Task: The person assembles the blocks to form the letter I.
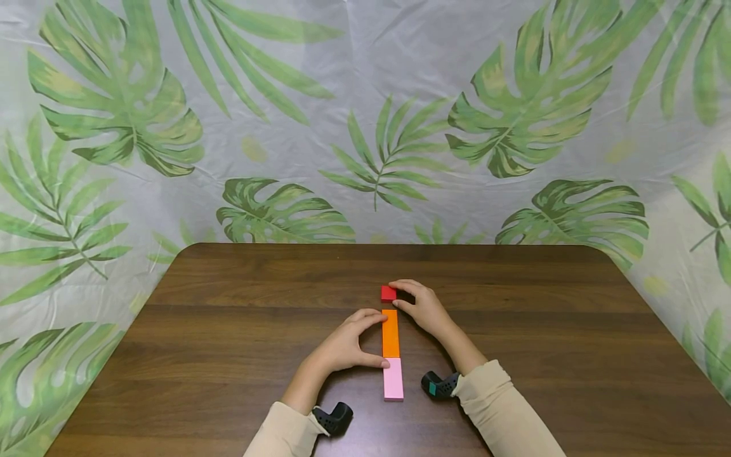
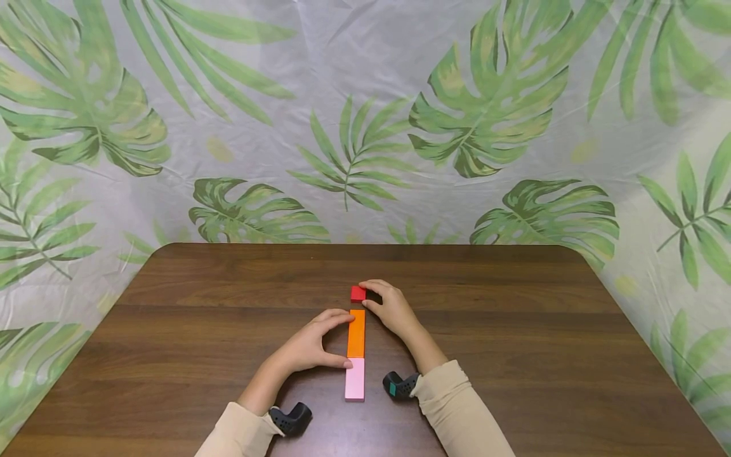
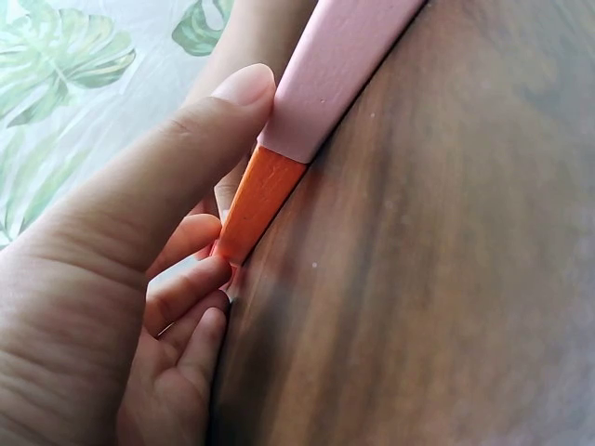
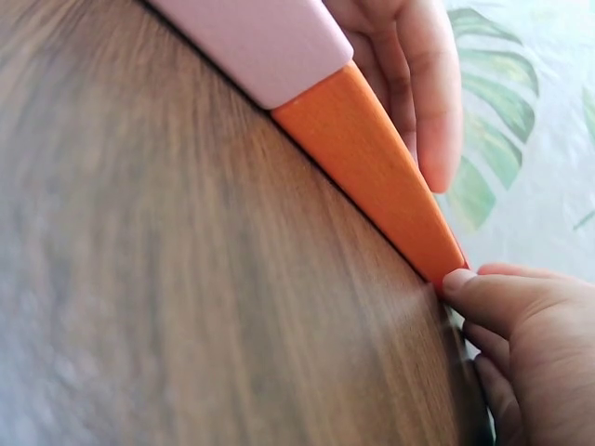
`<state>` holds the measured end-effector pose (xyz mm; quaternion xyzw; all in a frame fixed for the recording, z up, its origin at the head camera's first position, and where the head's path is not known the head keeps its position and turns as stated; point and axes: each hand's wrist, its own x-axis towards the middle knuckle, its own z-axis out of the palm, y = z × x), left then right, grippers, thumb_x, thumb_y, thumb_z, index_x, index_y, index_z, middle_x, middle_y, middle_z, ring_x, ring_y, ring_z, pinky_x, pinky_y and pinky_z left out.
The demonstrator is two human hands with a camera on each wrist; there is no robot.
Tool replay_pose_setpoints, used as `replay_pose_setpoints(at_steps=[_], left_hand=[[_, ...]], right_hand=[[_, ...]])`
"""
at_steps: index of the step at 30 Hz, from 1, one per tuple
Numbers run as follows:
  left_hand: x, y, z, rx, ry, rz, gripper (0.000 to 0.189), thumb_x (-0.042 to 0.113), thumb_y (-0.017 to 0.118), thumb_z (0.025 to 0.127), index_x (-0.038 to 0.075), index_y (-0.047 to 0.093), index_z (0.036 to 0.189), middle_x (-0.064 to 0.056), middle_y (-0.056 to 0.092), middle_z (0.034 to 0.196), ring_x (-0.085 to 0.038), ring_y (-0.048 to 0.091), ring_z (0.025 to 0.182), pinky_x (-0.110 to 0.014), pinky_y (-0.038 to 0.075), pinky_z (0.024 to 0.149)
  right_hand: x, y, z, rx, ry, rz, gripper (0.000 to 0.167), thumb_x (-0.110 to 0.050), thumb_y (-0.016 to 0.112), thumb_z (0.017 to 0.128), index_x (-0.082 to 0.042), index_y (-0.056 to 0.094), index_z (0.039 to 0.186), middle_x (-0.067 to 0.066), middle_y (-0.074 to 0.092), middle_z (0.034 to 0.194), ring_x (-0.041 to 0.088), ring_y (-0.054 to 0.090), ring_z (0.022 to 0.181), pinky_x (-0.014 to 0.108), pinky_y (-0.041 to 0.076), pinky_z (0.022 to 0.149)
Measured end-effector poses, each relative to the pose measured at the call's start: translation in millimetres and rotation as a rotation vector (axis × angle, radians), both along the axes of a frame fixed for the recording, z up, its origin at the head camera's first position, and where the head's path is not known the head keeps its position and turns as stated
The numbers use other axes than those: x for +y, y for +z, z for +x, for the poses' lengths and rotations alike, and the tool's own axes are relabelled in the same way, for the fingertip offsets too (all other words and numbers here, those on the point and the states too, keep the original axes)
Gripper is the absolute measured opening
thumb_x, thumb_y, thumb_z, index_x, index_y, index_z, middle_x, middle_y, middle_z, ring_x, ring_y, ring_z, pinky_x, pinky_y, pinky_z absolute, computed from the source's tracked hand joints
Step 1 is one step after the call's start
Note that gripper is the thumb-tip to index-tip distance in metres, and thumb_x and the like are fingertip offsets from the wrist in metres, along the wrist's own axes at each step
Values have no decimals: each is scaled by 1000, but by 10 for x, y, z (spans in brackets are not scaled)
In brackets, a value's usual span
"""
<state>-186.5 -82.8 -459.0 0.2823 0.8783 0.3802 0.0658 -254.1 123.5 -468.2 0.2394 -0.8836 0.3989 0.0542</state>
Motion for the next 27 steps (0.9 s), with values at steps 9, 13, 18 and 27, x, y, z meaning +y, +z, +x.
replay_pose_setpoints(at_steps=[9, 13, 18, 27], left_hand=[[-4, 4, 5, 0, -1, 5, 82, 47, 77, 63, 15, 46, 132, -1, 39, 132, -17, 36, 120, -38, 32, 98], [-4, 1, 1, 2, -8, 12, 81, 46, 77, 64, 15, 46, 132, 0, 39, 132, -16, 35, 121, -38, 31, 98], [-6, 2, 3, 2, -13, 12, 81, 47, 76, 64, 15, 46, 132, 0, 38, 133, -17, 35, 121, -39, 31, 98], [-7, -13, 11, 33, 21, 76, 73, 46, 72, 70, 13, 47, 131, -1, 42, 130, -16, 38, 119, -37, 31, 98]], right_hand=[[-2, 2, -6, -5, 7, 10, 36, -12, 65, 83, -8, 60, 118, 6, 55, 118, 23, 48, 112, 42, 35, 95], [3, 8, -3, -12, 6, 11, 36, -12, 65, 83, -8, 59, 118, 6, 54, 120, 23, 47, 113, 42, 34, 96], [5, 36, 15, -34, 0, -6, 38, -15, 65, 83, -8, 58, 119, 6, 53, 121, 23, 46, 115, 43, 33, 96], [-7, 102, 37, -22, -25, -95, 39, -24, 55, 90, -4, 53, 123, 10, 51, 124, 26, 46, 114, 45, 35, 94]])
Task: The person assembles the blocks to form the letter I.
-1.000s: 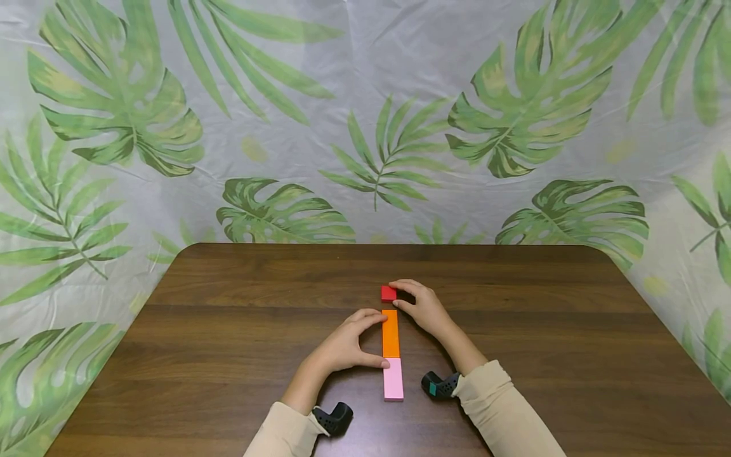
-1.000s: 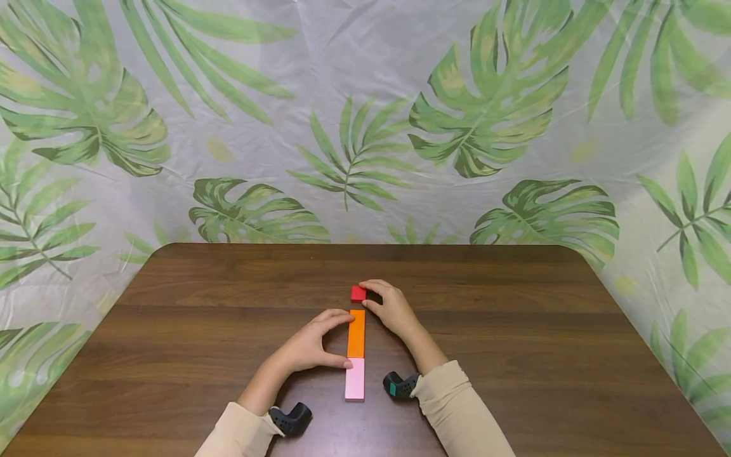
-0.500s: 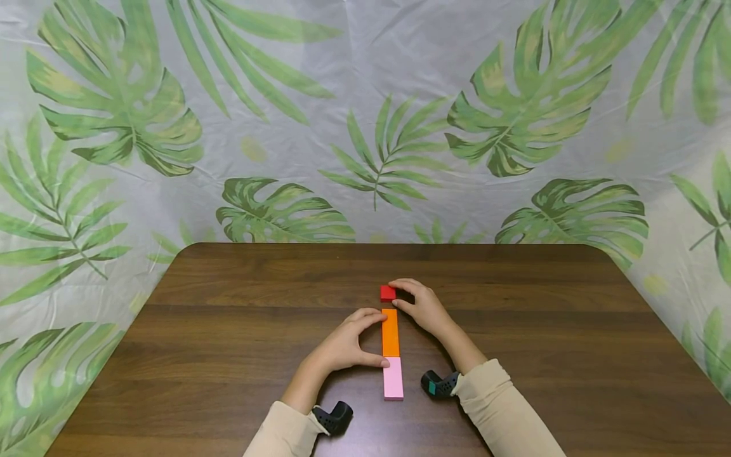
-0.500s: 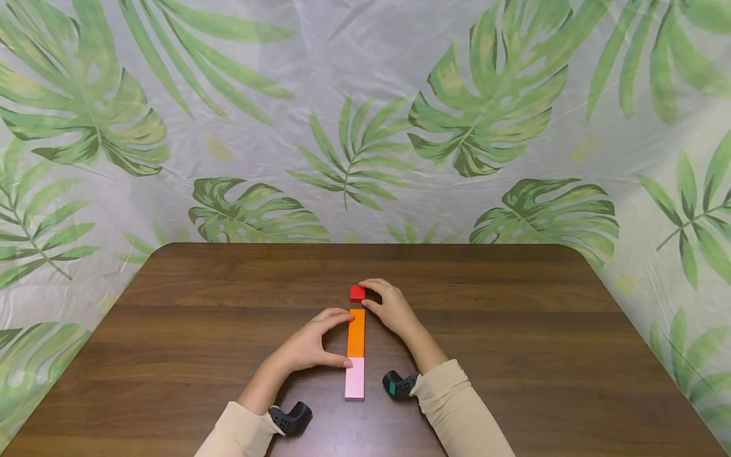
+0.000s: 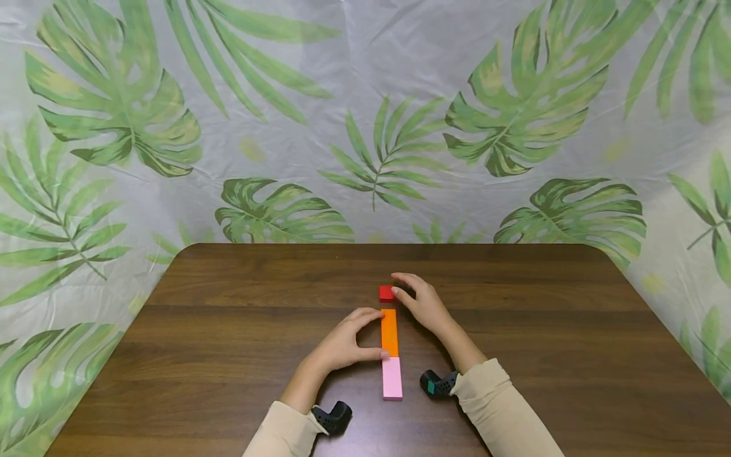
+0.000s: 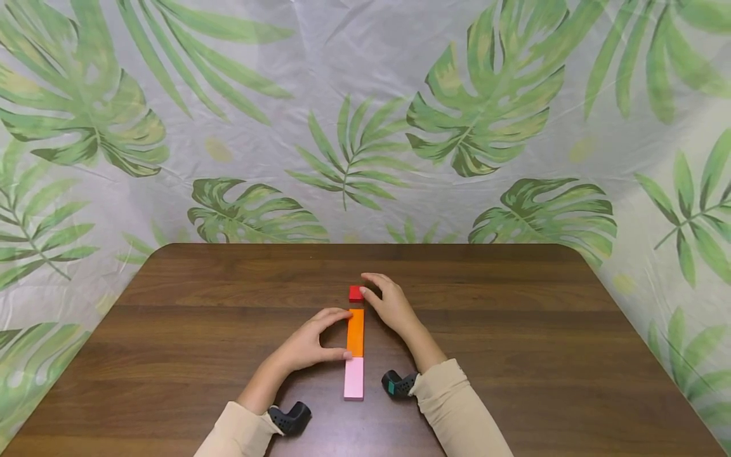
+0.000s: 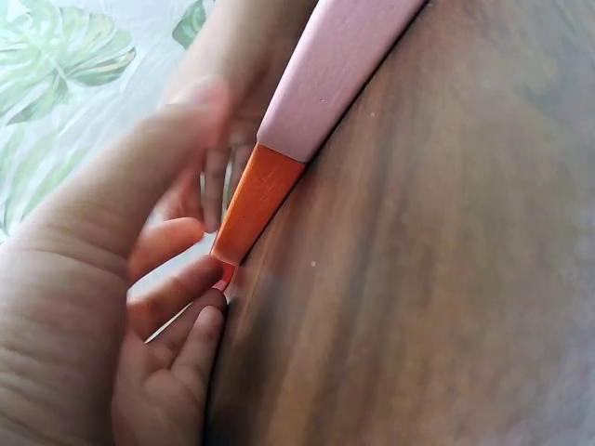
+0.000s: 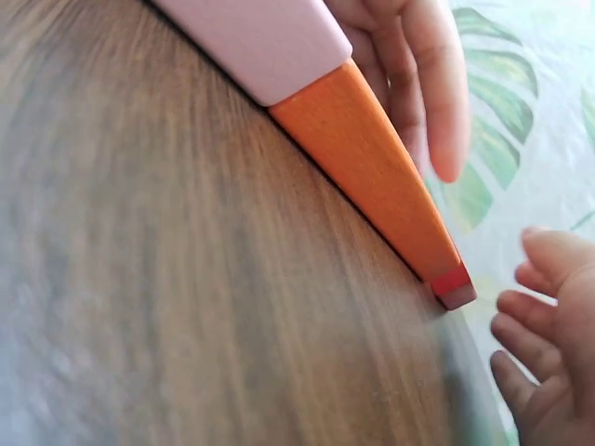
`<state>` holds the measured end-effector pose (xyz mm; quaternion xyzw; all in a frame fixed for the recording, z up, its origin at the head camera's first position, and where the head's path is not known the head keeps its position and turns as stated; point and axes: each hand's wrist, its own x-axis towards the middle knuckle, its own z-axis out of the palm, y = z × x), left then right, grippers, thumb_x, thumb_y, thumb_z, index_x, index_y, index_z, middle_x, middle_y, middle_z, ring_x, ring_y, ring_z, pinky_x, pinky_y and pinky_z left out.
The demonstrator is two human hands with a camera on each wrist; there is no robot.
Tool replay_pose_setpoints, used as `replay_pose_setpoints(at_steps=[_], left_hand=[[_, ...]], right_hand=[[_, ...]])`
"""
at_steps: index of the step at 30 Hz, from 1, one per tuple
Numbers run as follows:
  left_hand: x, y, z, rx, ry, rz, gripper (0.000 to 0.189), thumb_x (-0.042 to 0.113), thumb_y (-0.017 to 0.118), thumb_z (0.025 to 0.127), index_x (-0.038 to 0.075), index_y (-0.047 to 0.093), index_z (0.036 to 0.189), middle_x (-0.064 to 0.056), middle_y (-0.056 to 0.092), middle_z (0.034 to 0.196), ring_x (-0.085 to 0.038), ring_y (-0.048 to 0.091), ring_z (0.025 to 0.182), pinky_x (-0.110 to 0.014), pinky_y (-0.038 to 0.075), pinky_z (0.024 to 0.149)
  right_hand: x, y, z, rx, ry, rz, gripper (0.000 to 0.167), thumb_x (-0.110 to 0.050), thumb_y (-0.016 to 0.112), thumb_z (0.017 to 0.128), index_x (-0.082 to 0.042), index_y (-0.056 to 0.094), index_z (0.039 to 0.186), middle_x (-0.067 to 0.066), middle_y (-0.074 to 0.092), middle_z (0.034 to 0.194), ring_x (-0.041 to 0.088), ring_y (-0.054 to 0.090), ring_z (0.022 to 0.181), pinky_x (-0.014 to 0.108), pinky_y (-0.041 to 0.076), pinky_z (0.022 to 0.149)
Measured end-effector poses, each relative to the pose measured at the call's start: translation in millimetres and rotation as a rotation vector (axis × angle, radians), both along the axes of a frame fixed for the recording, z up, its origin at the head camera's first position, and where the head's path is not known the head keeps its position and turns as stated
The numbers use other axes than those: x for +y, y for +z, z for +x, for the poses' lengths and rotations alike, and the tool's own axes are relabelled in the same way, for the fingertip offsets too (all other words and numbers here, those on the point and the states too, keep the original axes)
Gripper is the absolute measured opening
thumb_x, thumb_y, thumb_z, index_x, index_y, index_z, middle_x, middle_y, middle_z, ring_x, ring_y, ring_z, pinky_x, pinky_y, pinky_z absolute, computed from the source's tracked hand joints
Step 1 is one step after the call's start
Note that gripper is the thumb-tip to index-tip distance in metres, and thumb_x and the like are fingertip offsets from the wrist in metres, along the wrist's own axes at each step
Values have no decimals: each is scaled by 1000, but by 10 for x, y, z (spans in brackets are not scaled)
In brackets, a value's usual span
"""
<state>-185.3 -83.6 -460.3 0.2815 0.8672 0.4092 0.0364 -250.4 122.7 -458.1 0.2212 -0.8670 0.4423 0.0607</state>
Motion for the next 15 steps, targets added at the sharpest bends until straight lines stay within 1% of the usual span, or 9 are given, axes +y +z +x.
replay_pose_setpoints(at_steps=[2, 4, 7, 9, 11, 12, 15], left_hand=[[-3, -19, -3, 14, 20, 32, 70, 45, 70, 73, 12, 47, 131, -2, 43, 129, -17, 42, 116, -37, 33, 97], [-6, -35, -9, 37, 53, 63, 67, 44, 68, 76, 11, 47, 131, -2, 43, 130, -18, 45, 113, -36, 35, 95], [-19, -45, -20, 100, 116, 110, 65, 41, 65, 80, 9, 44, 132, -4, 41, 132, -20, 46, 112, -37, 37, 94], [-25, -33, -29, 140, 175, 132, 65, 41, 62, 82, 10, 41, 135, -6, 39, 135, -21, 41, 118, -41, 34, 96], [-28, -9, -35, 170, 227, 139, 67, 42, 60, 84, 12, 35, 139, -8, 34, 139, -23, 34, 124, -46, 29, 99], [-28, 6, -38, 179, 250, 134, 69, 43, 59, 84, 14, 32, 141, -8, 31, 141, -24, 29, 127, -48, 26, 100], [-32, 59, -34, 192, 300, 104, 74, 48, 55, 85, 19, 21, 144, -6, 21, 146, -27, 20, 131, -52, 21, 100]], right_hand=[[4, 22, 13, -2, -7, -10, 40, -26, 52, 92, -4, 51, 125, 10, 49, 126, 27, 44, 116, 46, 33, 95], [11, 55, 35, -1, -12, -20, 42, -28, 50, 93, -5, 49, 128, 10, 47, 129, 27, 41, 119, 47, 32, 96], [23, 116, 71, 12, -10, -28, 45, -30, 48, 94, -7, 44, 133, 9, 43, 134, 26, 37, 123, 47, 30, 98], [40, 166, 102, 32, -14, -28, 48, -32, 47, 94, -9, 40, 136, 8, 39, 137, 25, 34, 125, 46, 28, 99], [67, 214, 141, 52, -14, -17, 52, -34, 44, 94, -12, 33, 140, 7, 33, 141, 25, 30, 128, 46, 26, 100], [83, 238, 161, 61, -16, -9, 54, -36, 43, 94, -14, 30, 141, 5, 30, 143, 24, 28, 129, 45, 25, 101], [137, 306, 226, 91, -20, 25, 58, -38, 42, 94, -20, 19, 145, 2, 20, 146, 23, 21, 131, 46, 22, 102]])
